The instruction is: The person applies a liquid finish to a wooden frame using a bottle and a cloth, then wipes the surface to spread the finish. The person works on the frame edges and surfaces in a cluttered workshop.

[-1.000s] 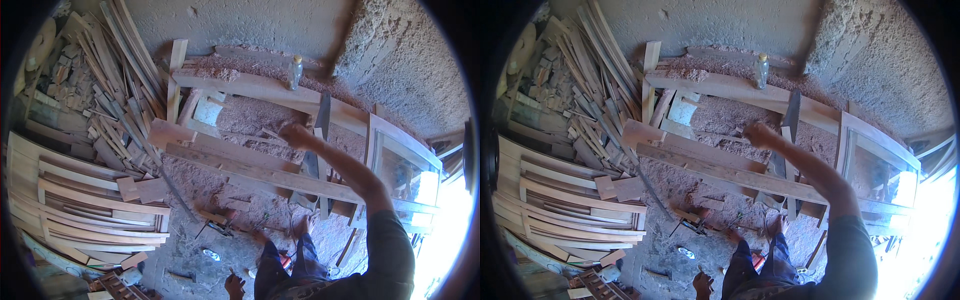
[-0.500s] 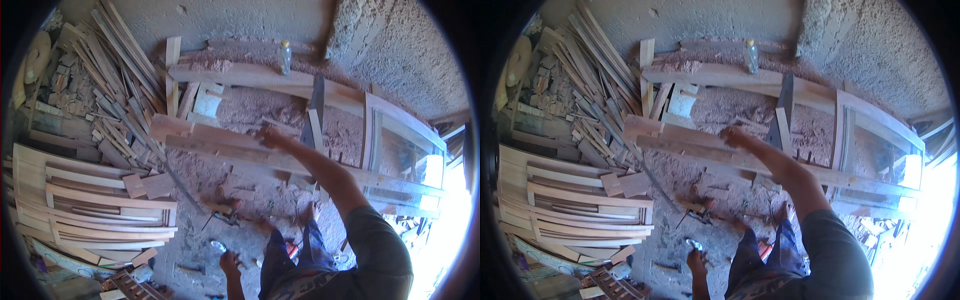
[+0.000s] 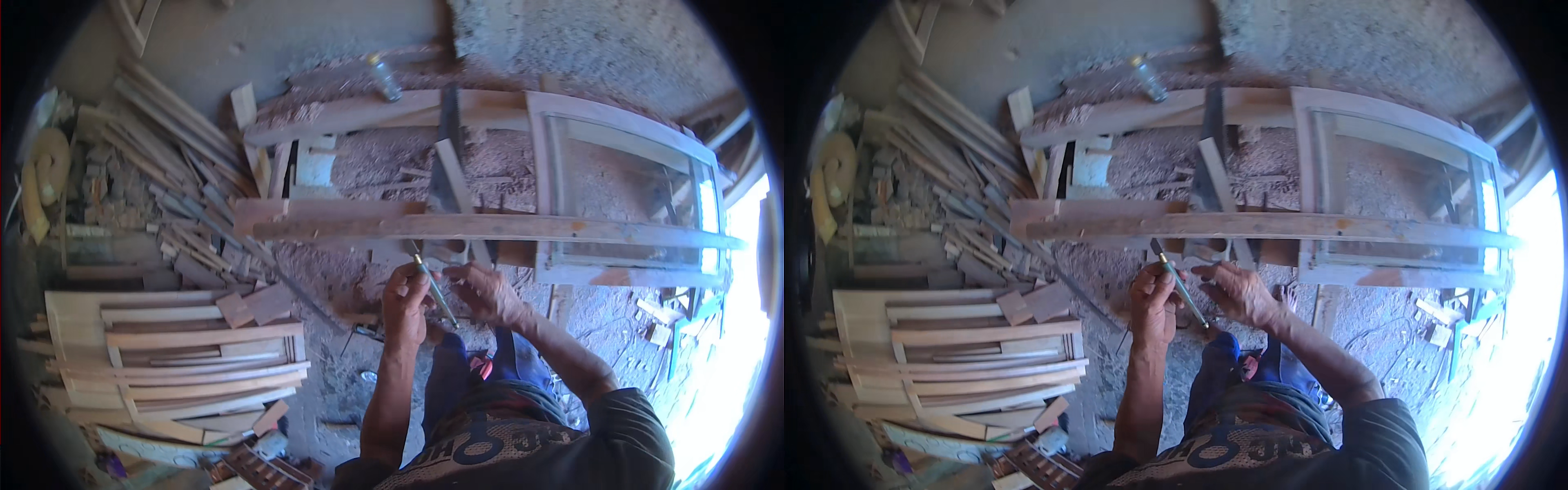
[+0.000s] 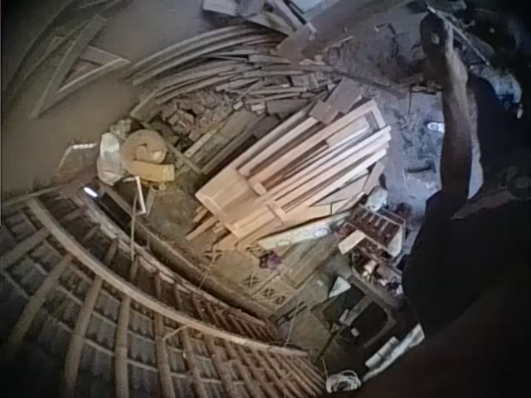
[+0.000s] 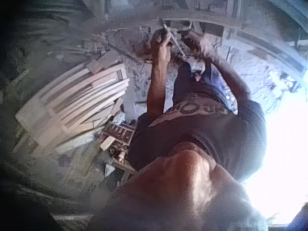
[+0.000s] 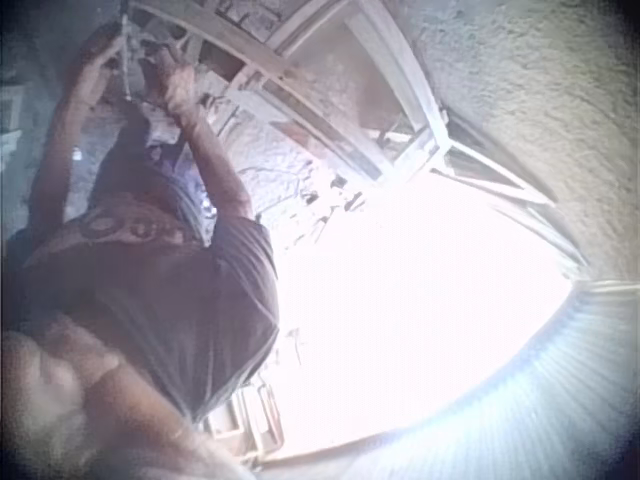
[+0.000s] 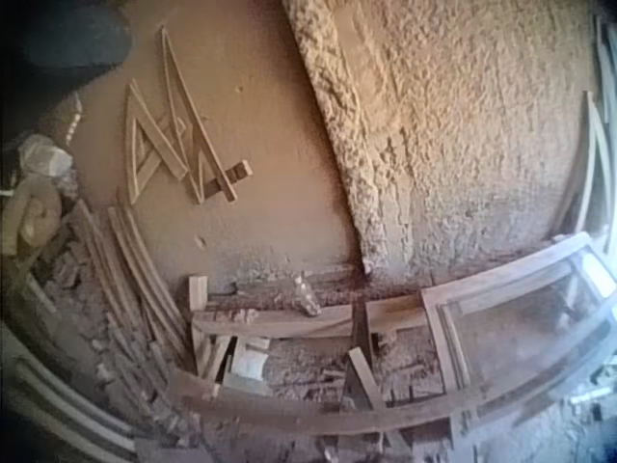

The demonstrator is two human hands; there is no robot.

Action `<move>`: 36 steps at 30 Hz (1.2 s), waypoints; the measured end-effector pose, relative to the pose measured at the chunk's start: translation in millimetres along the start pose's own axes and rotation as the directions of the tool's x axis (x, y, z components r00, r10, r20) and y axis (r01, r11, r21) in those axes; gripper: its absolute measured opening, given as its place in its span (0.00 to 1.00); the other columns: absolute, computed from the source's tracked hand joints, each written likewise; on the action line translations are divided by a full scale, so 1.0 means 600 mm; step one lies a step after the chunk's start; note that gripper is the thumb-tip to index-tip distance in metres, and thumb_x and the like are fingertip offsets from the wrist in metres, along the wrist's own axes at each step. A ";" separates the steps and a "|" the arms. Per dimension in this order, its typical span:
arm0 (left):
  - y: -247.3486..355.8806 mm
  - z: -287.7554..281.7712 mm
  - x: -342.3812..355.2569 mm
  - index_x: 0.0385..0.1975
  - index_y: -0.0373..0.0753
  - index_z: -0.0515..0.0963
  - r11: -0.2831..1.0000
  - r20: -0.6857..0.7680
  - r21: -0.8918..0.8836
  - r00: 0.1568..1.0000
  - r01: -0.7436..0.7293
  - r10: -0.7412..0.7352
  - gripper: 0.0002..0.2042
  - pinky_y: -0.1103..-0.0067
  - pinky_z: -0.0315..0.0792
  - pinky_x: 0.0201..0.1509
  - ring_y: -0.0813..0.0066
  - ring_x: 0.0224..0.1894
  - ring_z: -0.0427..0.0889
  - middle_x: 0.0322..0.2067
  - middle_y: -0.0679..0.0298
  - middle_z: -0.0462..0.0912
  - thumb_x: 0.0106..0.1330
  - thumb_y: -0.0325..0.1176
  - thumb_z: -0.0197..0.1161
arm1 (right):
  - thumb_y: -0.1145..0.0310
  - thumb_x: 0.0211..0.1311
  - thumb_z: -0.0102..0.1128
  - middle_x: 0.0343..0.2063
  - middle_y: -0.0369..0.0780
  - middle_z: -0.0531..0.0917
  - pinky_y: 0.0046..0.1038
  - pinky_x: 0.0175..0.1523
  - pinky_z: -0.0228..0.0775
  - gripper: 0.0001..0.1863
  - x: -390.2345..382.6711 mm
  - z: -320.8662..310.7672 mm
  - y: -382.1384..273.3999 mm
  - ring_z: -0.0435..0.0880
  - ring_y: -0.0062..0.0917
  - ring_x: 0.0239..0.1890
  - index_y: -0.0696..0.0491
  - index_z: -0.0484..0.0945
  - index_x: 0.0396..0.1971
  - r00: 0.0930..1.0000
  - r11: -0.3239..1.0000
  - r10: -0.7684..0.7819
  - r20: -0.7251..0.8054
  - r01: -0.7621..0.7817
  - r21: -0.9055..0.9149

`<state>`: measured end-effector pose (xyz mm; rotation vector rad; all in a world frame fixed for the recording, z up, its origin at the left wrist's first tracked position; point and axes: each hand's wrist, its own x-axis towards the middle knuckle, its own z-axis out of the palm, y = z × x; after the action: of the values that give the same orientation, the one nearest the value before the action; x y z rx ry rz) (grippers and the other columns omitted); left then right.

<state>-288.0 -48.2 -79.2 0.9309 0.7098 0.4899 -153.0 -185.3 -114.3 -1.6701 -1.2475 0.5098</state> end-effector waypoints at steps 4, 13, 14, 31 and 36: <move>-0.042 0.086 -0.014 0.44 0.38 0.77 0.997 0.118 0.063 0.991 0.054 -0.062 0.08 0.87 0.72 0.31 0.83 0.35 0.80 0.37 0.66 0.84 0.68 0.27 0.64 | 0.71 0.60 0.65 0.39 0.41 0.81 0.36 0.37 0.80 0.27 -0.073 -0.056 -0.012 0.86 0.37 0.37 0.50 0.71 0.61 0.980 0.991 -0.045 -0.192 0.021 -0.129; -0.083 0.175 -0.018 0.50 0.41 0.74 0.993 0.266 0.019 0.956 0.120 -0.121 0.09 0.85 0.81 0.34 0.77 0.40 0.85 0.42 0.62 0.84 0.73 0.32 0.59 | 0.50 0.78 0.44 0.38 0.41 0.87 0.26 0.38 0.78 0.28 -0.210 -0.107 -0.069 0.87 0.24 0.37 0.57 0.68 0.64 0.802 0.478 0.597 0.026 -0.381 0.792; -0.083 0.171 -0.020 0.50 0.41 0.74 0.990 0.296 0.020 0.945 0.137 -0.137 0.09 0.85 0.81 0.34 0.77 0.39 0.85 0.42 0.62 0.84 0.74 0.32 0.59 | 0.49 0.78 0.44 0.38 0.41 0.87 0.26 0.37 0.79 0.29 -0.230 -0.099 -0.078 0.87 0.24 0.36 0.57 0.70 0.63 0.790 0.446 0.608 0.084 -0.427 0.786; -0.105 0.178 -0.055 0.52 0.39 0.75 0.985 0.515 0.043 0.842 0.166 -0.164 0.10 0.78 0.86 0.41 0.70 0.42 0.86 0.44 0.59 0.84 0.75 0.32 0.56 | 0.61 0.73 0.55 0.25 0.44 0.85 0.37 0.35 0.77 0.13 -0.306 -0.042 -0.129 0.87 0.39 0.28 0.55 0.76 0.34 0.755 0.884 0.437 -0.489 -0.461 0.079; -0.143 0.227 -0.074 0.51 0.39 0.76 0.947 0.531 0.051 0.794 0.318 -0.295 0.10 0.74 0.84 0.48 0.66 0.47 0.85 0.47 0.60 0.83 0.75 0.32 0.57 | 0.60 0.70 0.59 0.30 0.44 0.86 0.35 0.42 0.78 0.15 -0.362 -0.080 -0.110 0.87 0.38 0.34 0.56 0.76 0.47 0.714 0.853 0.511 -0.479 -0.489 0.181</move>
<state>-211.3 -196.4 -82.8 0.8385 0.3238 -0.0568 -233.4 -399.9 -79.1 -1.9447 -0.3744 0.3607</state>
